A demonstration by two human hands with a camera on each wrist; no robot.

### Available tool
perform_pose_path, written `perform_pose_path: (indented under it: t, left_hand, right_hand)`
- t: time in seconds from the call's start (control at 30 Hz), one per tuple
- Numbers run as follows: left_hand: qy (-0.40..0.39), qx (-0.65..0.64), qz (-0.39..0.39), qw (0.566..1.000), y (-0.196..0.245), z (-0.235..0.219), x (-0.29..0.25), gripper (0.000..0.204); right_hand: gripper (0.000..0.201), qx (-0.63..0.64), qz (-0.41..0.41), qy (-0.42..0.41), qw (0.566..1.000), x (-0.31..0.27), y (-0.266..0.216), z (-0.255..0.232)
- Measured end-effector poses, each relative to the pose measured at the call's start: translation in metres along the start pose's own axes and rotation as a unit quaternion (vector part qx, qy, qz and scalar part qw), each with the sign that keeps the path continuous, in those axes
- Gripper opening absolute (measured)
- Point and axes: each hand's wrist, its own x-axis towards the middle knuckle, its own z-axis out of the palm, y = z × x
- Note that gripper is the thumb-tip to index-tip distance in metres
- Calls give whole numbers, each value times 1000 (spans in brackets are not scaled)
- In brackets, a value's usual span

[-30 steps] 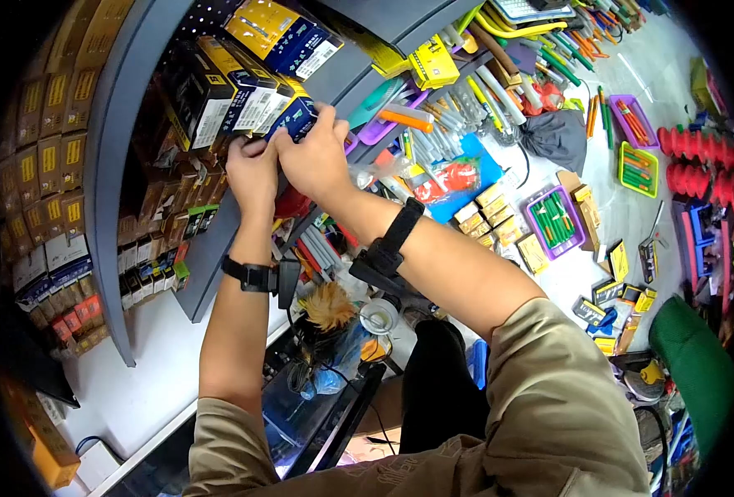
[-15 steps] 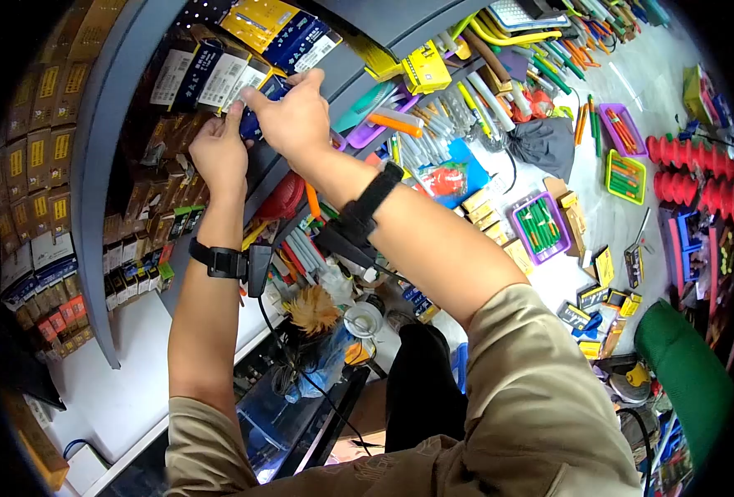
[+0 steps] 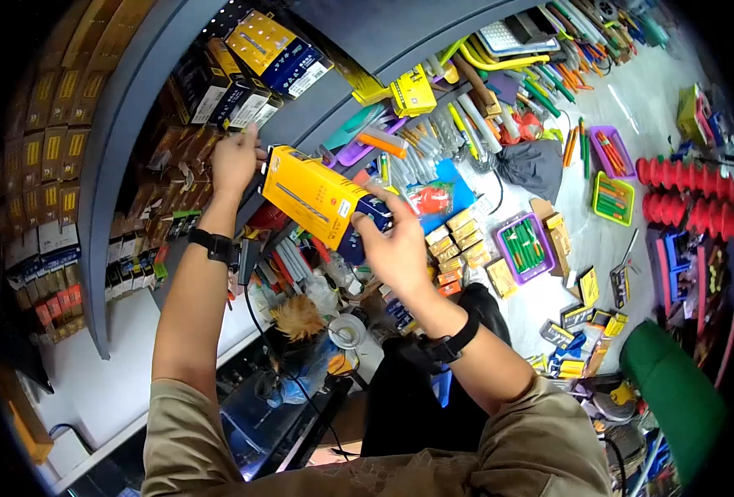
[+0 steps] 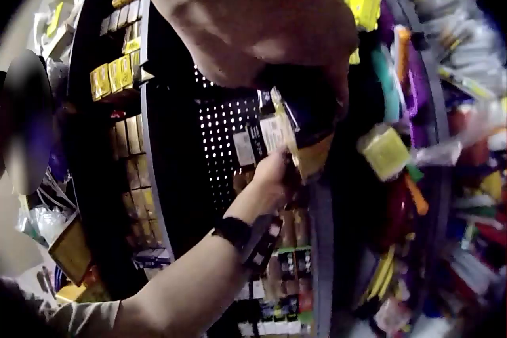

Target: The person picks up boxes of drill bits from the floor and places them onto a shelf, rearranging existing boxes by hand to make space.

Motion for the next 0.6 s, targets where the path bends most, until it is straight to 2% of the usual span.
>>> perform_pose_path:
  t: [0.07, 0.1, 0.2, 0.27, 0.3, 0.33, 0.37, 0.4, 0.43, 0.5, 0.53, 0.6]
  left_hand:
    - [50, 133, 125, 982, -7, 11, 1, 43]
    - [48, 96, 142, 984, -9, 16, -1, 38]
    - [56, 40, 108, 992, -9, 24, -3, 36]
    - [133, 88, 172, 972, -16, 40, -8, 37]
    - [114, 111, 142, 977, -15, 45, -9, 41]
    - [113, 111, 141, 977, -11, 47, -7, 41]
    - [142, 118, 134, 974, -7, 50, -3, 42]
    - [170, 127, 129, 969, -4, 51, -1, 44]
    - [186, 156, 131, 961, -1, 51, -2, 46]
    - [175, 175, 120, 961, 7, 47, -2, 46]
    - [162, 192, 105, 962, 8, 46, -5, 47]
    - [173, 192, 107, 960, 10, 49, -6, 47]
  right_hand:
    - [41, 7, -23, -21, 1000, -4, -19, -19]
    - [40, 26, -32, -28, 999, -6, -32, -28]
    - [39, 87, -61, -17, 994, -9, -71, -51]
    - [40, 63, -138, 16, 988, 10, -90, -50]
    - [39, -12, -196, 34, 980, 29, -99, -43]
    - [40, -29, -210, 30, 977, 51, -110, -30]
    - [43, 37, -244, 47, 968, 77, -109, -6]
    - [50, 11, -200, 42, 979, 106, -104, 11]
    - [59, -90, -327, 59, 939, 140, -99, 29]
    - [80, -224, -355, -12, 907, 179, -95, 48]
    - [89, -323, -427, -11, 844, 199, -79, 51]
    - [92, -324, -525, -24, 786, 218, -64, 55]
